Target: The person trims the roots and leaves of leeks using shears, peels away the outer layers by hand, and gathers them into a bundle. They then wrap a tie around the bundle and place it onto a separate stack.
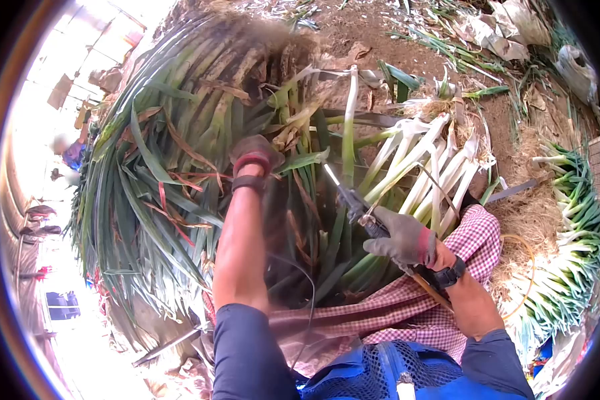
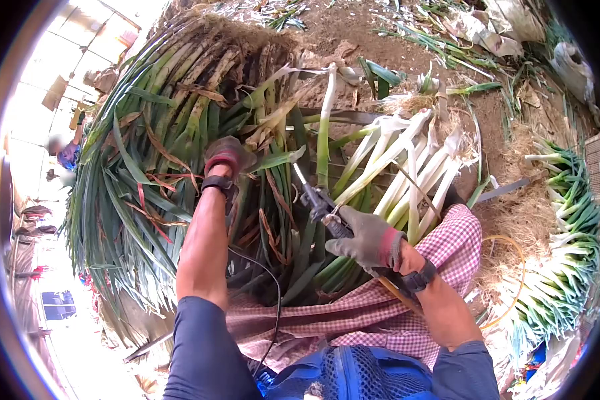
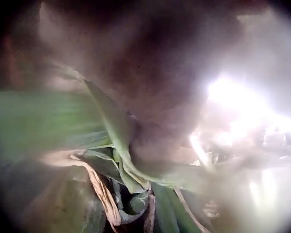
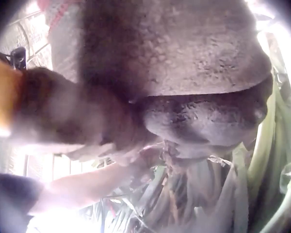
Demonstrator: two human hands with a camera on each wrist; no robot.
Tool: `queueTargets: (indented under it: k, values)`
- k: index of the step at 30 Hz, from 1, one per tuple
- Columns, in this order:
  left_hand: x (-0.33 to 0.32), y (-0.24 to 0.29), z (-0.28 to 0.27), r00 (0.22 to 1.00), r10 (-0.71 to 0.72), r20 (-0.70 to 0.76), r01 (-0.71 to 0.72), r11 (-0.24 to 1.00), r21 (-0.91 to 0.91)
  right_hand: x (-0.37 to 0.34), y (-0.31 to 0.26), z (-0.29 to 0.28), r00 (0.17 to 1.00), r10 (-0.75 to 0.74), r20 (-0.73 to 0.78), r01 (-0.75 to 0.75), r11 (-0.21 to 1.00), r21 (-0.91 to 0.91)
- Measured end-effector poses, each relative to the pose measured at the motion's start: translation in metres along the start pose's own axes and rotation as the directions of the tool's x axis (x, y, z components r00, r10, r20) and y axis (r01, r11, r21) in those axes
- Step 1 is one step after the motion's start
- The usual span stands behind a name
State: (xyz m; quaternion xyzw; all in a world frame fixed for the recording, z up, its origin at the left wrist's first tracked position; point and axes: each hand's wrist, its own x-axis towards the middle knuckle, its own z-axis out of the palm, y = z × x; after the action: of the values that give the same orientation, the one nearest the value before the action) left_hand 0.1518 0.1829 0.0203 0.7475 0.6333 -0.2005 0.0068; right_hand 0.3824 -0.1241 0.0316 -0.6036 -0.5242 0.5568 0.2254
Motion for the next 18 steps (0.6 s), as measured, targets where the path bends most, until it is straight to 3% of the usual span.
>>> queueTargets:
  k: [3,5,7,8,9,11,12,13,16,17,18]
  values:
    - [-0.019,0.003,0.02,0.995,0.053,-0.08,-0.052,0.999,0.011,0.005,0.012,0.005,0.998,-0.012,-0.061,0.016,0.998,0.061]
    - [-0.067,0.02,0.017,0.989,0.101,-0.108,-0.114,0.986,-0.124,0.013,0.02,0.009,0.996,0.022,-0.085,-0.016,0.997,0.077]
    - [-0.086,0.032,0.033,0.995,0.102,0.005,-0.102,0.995,-0.018,0.008,0.004,0.011,0.997,-0.081,0.004,0.081,0.995,0.059]
    - [-0.095,0.034,0.043,0.992,0.107,-0.071,-0.111,0.992,-0.055,-0.001,-0.024,0.006,0.991,0.027,0.128,-0.026,1.0,-0.012]
    - [-0.097,0.031,0.048,0.991,0.114,-0.066,-0.118,0.991,-0.055,0.0,-0.025,0.01,0.991,0.035,0.125,-0.034,0.999,-0.009]
    - [-0.103,0.023,0.048,0.993,0.075,-0.092,-0.098,0.955,-0.28,0.004,-0.015,0.019,0.995,0.096,-0.009,-0.096,0.995,0.012]
    - [-0.108,0.02,0.047,0.987,0.087,-0.134,-0.129,0.926,-0.356,0.012,0.006,0.027,0.995,0.028,-0.099,-0.025,0.999,0.029]
    - [-0.109,0.021,0.048,0.987,0.087,-0.137,-0.131,0.924,-0.358,0.009,0.002,0.026,0.995,0.027,-0.101,-0.024,0.999,0.026]
    - [-0.115,0.019,0.056,0.993,0.073,-0.097,-0.105,0.918,-0.382,0.002,-0.018,0.027,0.993,0.015,0.116,-0.013,1.0,-0.024]
    - [-0.113,0.019,0.061,0.985,0.078,-0.151,-0.133,0.909,-0.395,0.011,-0.013,0.029,0.994,0.015,0.109,-0.012,1.0,-0.024]
    - [-0.113,0.018,0.066,0.98,0.08,-0.18,-0.148,0.903,-0.404,0.025,-0.001,0.033,0.999,0.052,0.01,-0.052,0.998,0.02]
